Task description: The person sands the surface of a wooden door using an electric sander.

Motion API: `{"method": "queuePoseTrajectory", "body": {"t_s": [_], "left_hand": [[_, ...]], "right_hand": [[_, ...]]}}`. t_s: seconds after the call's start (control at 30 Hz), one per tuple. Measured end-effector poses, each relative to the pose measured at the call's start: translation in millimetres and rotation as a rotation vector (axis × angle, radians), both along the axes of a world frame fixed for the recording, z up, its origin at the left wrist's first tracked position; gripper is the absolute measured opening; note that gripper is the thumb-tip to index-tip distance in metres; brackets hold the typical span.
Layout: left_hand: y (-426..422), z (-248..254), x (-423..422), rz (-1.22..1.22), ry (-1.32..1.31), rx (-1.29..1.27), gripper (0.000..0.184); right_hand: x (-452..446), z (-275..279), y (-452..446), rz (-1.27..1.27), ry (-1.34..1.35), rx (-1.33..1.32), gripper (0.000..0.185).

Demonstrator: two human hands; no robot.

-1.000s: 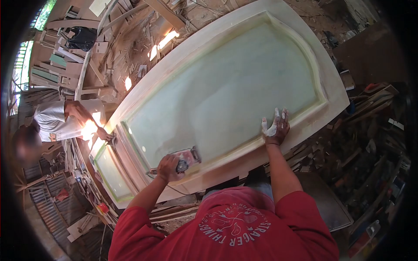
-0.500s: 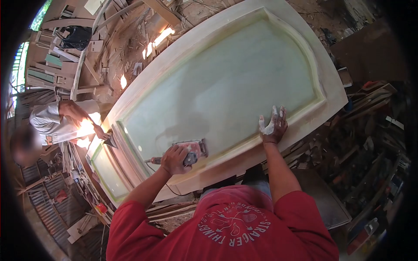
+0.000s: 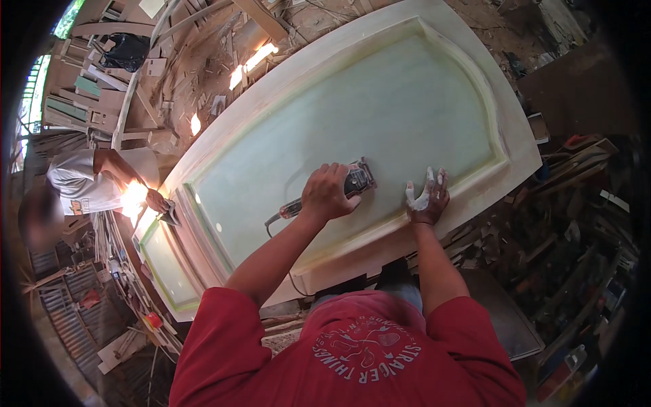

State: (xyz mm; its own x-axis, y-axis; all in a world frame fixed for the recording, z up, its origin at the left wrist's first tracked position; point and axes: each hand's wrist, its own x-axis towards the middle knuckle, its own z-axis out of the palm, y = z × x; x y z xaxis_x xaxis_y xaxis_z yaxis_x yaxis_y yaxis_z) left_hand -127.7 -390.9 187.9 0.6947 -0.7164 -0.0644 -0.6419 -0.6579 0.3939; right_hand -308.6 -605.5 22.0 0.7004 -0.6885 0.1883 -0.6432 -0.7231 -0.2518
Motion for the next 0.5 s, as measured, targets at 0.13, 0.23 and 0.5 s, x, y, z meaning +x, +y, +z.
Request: {"method": "queuePoseTrajectory", "body": {"t_s": [0.13,0.23,0.5], "left_hand": [[-5.9,2.8,-1.4,-0.008,0.013,-0.003,0.053],[8.4,6.8,-9.1,-0.015,0.026,0.018,0.052],[119.9,2.3,-31.0,-0.004,0.024,0.104,0.06]], "right_hand": [[0.7,1.5,-0.6,0.007,0.0,-0.004,0.076],[0.8,1.8,-1.7,0.007,0.003,0.004,0.076],[0.0,-0.7,-1.7,0.002,-0.007,-0.007,0.077]]}}
